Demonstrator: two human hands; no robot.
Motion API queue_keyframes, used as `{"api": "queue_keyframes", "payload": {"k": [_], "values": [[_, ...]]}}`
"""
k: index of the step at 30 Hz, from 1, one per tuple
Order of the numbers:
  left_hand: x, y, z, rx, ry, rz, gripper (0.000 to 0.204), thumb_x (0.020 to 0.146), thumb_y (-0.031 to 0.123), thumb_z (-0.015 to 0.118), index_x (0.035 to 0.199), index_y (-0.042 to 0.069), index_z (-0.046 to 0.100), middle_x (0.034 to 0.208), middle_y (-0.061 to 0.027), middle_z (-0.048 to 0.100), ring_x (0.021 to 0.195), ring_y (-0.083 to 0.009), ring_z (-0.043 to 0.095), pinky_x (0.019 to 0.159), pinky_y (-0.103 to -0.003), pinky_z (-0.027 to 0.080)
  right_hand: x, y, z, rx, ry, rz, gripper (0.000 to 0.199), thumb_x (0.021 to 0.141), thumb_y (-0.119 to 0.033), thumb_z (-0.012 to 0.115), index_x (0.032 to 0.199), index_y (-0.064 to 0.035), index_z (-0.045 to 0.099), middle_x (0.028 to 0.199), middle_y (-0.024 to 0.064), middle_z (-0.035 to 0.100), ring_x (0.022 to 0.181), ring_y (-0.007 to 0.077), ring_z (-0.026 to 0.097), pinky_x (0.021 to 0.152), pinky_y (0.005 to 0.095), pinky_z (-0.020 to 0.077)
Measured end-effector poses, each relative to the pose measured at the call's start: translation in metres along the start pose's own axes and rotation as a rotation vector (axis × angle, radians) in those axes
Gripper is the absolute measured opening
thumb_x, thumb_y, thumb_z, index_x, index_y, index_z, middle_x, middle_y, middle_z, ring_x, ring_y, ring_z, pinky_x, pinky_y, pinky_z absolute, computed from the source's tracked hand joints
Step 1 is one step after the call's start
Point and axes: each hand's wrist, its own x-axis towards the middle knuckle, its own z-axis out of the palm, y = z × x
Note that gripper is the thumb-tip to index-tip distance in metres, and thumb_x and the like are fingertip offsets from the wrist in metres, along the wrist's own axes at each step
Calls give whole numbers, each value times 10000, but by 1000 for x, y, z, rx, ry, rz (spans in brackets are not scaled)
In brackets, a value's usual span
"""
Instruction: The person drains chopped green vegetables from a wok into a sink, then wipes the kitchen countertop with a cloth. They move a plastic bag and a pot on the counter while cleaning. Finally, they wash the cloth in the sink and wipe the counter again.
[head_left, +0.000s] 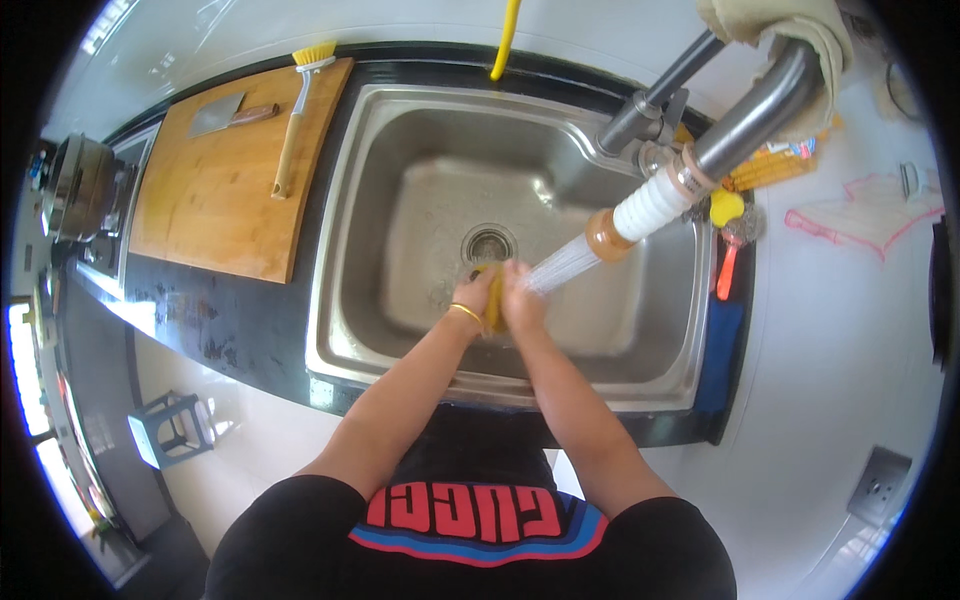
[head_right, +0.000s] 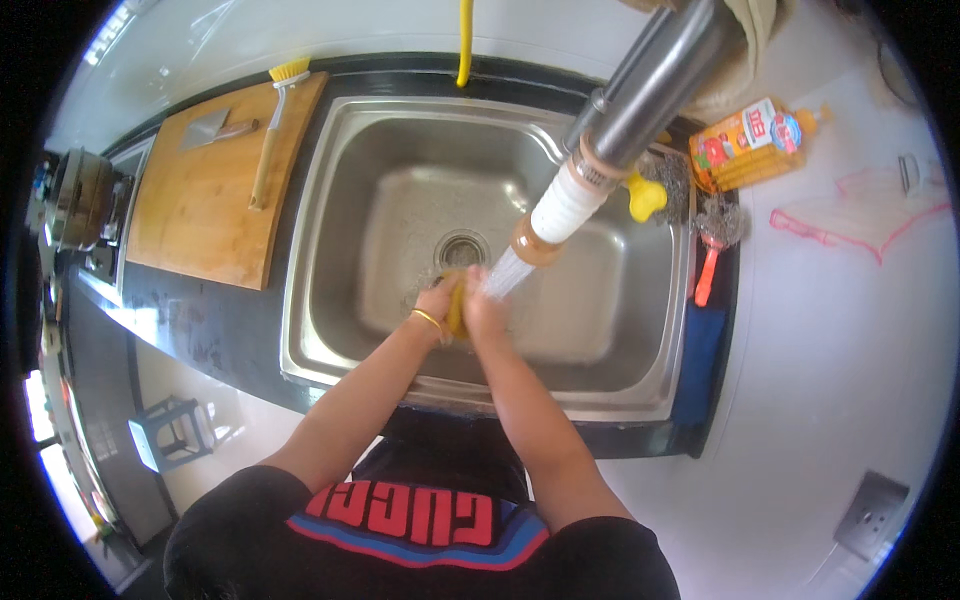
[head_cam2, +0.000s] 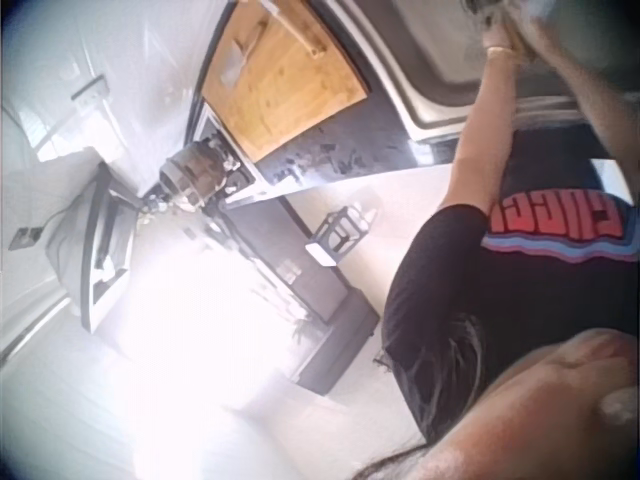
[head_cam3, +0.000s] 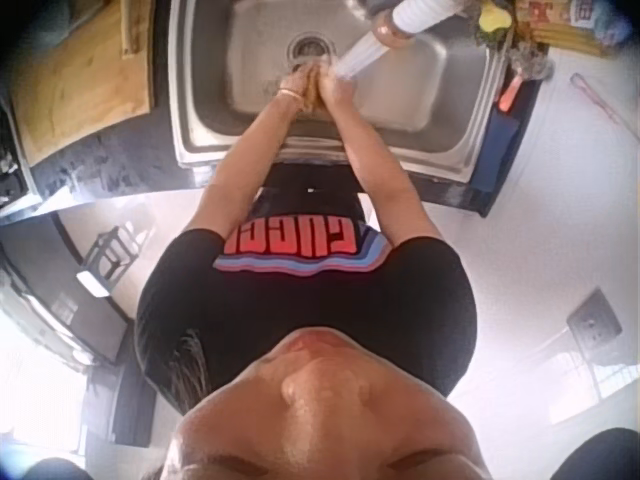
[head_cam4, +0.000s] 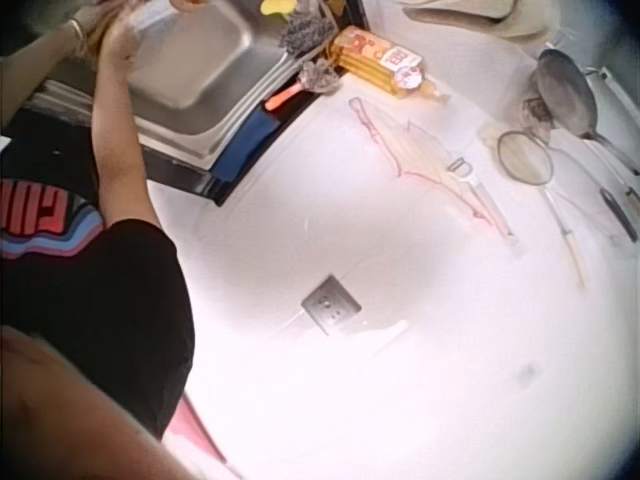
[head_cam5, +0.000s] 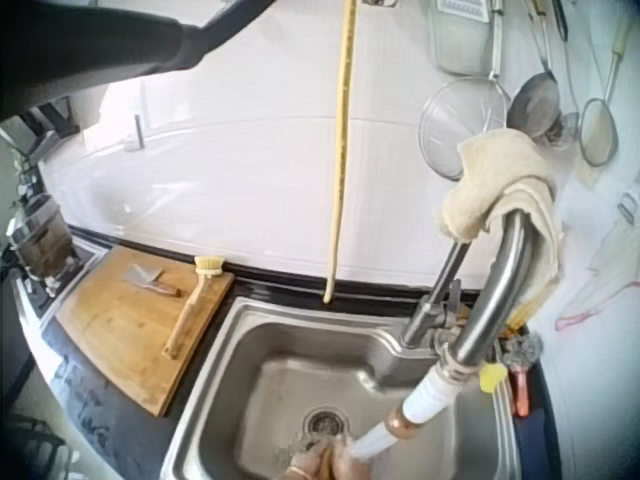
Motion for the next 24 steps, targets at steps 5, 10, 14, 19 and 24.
{"api": "queue_keyframes", "payload": {"k": [5,10,14,19,24], "values": [[-34,39,14,98,35,-61,375,822,307,616,988,-24,553,887,-100,602,747,-218,586,627,-373,485,-30,-37,-14,-183,-37,-357,282,889,-251,447,763,-12,530,700,212,550,719,388,553,619,462,423],[-50,40,24,-95,-172,-28,502,828,482,544,992,8,559,904,-122,600,820,-262,575,709,-386,469,0,0,-27,-202,-198,78,322,889,-306,451,894,-10,578,828,246,583,821,365,573,686,431,432],[-78,63,33,-363,-580,-136,616,804,602,471,980,19,563,938,-128,605,856,-268,584,751,-401,480,28,62,-13,405,-118,436,521,862,-483,460,1141,-46,516,1069,154,579,1012,284,545,835,373,419],[-70,63,21,-389,-624,-45,691,796,663,397,984,19,564,956,-133,608,870,-257,588,760,-385,494,19,20,-38,1110,-584,738,579,833,-404,530,1229,2,416,1138,140,552,1046,277,535,881,341,426],[-51,57,23,-194,-125,310,471,873,447,491,1098,33,492,986,-88,575,900,-250,580,786,-410,486,26,17,-33,1145,-288,564,325,799,-213,573,1051,-12,536,966,115,596,865,255,590,765,384,483]]}}
